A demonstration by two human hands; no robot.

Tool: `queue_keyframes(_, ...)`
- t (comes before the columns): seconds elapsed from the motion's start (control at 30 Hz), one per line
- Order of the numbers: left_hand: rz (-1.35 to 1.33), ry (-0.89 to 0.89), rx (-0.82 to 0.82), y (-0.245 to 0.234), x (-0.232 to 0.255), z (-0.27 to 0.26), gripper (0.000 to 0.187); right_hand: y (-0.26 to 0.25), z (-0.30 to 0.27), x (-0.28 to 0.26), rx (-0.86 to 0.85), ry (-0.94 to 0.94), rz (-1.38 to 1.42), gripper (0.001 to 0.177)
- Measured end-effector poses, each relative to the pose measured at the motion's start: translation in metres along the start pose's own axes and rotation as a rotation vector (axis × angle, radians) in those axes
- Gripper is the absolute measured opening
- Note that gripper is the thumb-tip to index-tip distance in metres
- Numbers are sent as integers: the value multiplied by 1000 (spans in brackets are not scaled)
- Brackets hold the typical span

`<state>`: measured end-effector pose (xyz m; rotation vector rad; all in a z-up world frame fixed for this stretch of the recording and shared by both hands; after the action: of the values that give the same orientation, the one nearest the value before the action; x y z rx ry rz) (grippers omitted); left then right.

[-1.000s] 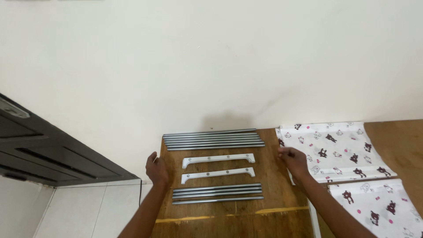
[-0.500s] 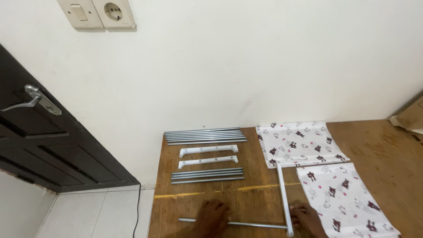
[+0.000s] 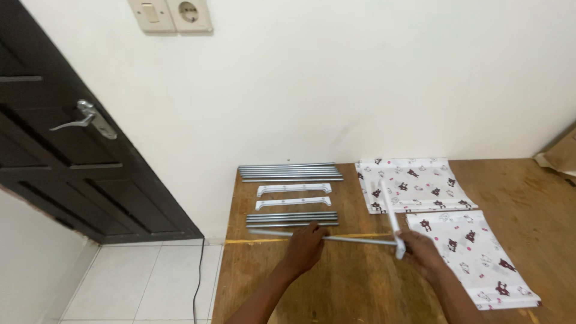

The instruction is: The person assembles a small fabric-covered shelf by inserting metal rods into the frame and attaching fabric panels. They repeatedly insert and remove rods to adjust the structure, then place fabric panels onto the frame and secure them.

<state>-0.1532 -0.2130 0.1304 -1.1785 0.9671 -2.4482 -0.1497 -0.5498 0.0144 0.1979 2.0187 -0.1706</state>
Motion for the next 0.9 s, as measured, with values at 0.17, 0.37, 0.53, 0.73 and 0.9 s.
queue_keyframes(0.17,163,134,143,-36,76,43,17,16,-40,-91,17,-178,133,29)
queue_keyframes(0.37,166,241,243,-15,171,91,21,50,-90,-148,9,-281,246,29)
queue_keyframes(0.53,134,300,256,-11,195,98,20,41,-125,-161,72,-343,249,31)
queue_keyframes(0.73,26,323,51,8,185,85,24,13,-134,-148,148,-327,221,35)
queue_keyframes(0.9,103,163,-118,15,158,76,27,-22,-109,-116,261,-292,153,33)
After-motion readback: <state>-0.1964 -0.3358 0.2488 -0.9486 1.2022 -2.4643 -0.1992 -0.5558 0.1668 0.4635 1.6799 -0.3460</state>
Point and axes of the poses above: each hand's wrist, its own z-axis towards the middle knuckle, its own y-axis out of the palm, x = y × z, the point moved 9 cm from there along z, towards the middle knuckle, and after that the axes turned 8 degrees about -z, right-handed, at the moved point
